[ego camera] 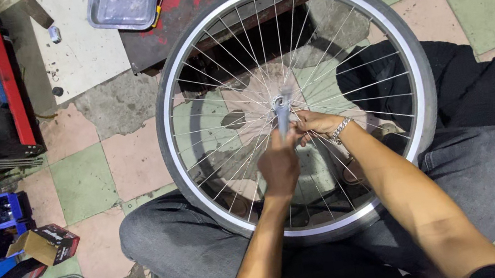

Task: The person sits on the floor and uses two wrenches to tighten the axle nuts on a bicycle wheel. They then stand up, place the wheel on a workbench, and attach a metal basket to the wheel's axle using a bolt and nut.

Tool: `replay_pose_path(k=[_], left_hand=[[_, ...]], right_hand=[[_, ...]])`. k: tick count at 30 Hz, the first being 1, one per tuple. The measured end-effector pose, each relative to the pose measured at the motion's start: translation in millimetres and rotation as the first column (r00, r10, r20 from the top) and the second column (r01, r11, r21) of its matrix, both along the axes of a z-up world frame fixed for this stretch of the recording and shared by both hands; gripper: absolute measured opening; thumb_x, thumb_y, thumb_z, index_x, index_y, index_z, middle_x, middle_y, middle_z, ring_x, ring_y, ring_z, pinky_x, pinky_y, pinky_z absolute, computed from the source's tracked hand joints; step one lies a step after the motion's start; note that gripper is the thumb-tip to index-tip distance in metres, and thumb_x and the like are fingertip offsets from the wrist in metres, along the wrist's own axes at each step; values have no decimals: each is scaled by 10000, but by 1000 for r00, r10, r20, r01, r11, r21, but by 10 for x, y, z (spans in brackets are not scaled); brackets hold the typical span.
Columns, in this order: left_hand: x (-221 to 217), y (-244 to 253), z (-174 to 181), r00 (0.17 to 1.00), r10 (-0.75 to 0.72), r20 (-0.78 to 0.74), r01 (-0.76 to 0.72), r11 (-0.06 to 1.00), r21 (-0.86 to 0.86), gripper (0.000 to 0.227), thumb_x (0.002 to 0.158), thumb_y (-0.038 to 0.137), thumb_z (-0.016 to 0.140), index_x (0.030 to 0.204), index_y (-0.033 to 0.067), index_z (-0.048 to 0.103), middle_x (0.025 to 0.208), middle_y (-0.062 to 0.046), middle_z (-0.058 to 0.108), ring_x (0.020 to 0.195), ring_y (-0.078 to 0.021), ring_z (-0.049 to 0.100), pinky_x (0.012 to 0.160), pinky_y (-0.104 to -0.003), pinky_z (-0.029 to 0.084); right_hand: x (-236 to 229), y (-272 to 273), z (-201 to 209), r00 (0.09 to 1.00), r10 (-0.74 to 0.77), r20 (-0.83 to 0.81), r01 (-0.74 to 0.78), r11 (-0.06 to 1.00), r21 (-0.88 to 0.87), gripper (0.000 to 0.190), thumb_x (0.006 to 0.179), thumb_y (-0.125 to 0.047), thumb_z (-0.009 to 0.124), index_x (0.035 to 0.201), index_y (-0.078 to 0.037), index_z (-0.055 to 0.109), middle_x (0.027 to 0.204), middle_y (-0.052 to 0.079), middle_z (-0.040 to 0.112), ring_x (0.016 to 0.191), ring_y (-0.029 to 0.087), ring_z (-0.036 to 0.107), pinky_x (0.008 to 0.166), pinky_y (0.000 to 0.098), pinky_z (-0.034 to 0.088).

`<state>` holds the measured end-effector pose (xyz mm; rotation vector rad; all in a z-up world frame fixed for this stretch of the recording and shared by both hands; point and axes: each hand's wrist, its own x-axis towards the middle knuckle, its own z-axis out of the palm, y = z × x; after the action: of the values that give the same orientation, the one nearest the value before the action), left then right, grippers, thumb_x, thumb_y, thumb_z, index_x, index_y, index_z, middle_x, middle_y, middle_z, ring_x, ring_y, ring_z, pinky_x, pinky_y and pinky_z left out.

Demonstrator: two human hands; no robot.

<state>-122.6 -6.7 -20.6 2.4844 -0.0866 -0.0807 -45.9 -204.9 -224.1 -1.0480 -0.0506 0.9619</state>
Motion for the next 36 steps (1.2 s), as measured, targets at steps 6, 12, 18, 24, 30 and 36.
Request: replay_pose_path(k=[6,12,18,24,30,36], left_hand=[[290,54,-72,914,-318,251,308,948,76,269,1022,307,588,1025,43,640,734,-138,689,569,-322,667,519,-483,502],[349,52,207,892,-217,397,173,974,145,274,979,341,637,882,85,647,798,-130,691,741,-343,692,687,-505,516],[1175,112,223,931,-349,105,306,905,294,387,910,394,684,929,9,650,833,-213,710,698,-408,691,632,-525,532],[1415,131,-108,741,-662,115,565,707,425,158,879,157,616,963,30,659,906,-192,709,838,-372,701,709,-484,566],[1502,207,12,601,-797,61,700,562,440,194,866,123,595,1020,29,667,959,-164,699,958,-350,672,799,-458,552],[1862,231,181,175,-984,-36,857,134,497,254,855,101,570,1083,35,661,1004,-129,690,1002,-309,651,822,-416,551]], right_hand=[[-22,-37,-312,978,-91,-187,113,987,114,479,960,-517,695,1127,-71,645,933,44,680,859,151,666,770,338,593],[-71,-39,-289,973,-145,-181,145,989,-14,367,1039,-394,668,1090,-32,706,708,59,582,589,146,577,634,294,540],[-12,149,421,961,-117,-252,134,990,49,392,881,-344,641,1074,-4,668,996,175,762,892,264,767,778,337,627],[16,189,518,981,-48,-188,85,977,198,438,927,-350,640,1092,55,667,1026,211,756,935,293,757,787,352,605],[31,179,453,985,-40,-167,56,994,91,482,896,-347,641,1117,77,697,1021,202,772,912,267,766,793,348,630],[-17,197,477,987,-61,-148,69,997,45,424,891,-333,661,1085,39,722,996,164,776,853,219,761,718,325,605]])
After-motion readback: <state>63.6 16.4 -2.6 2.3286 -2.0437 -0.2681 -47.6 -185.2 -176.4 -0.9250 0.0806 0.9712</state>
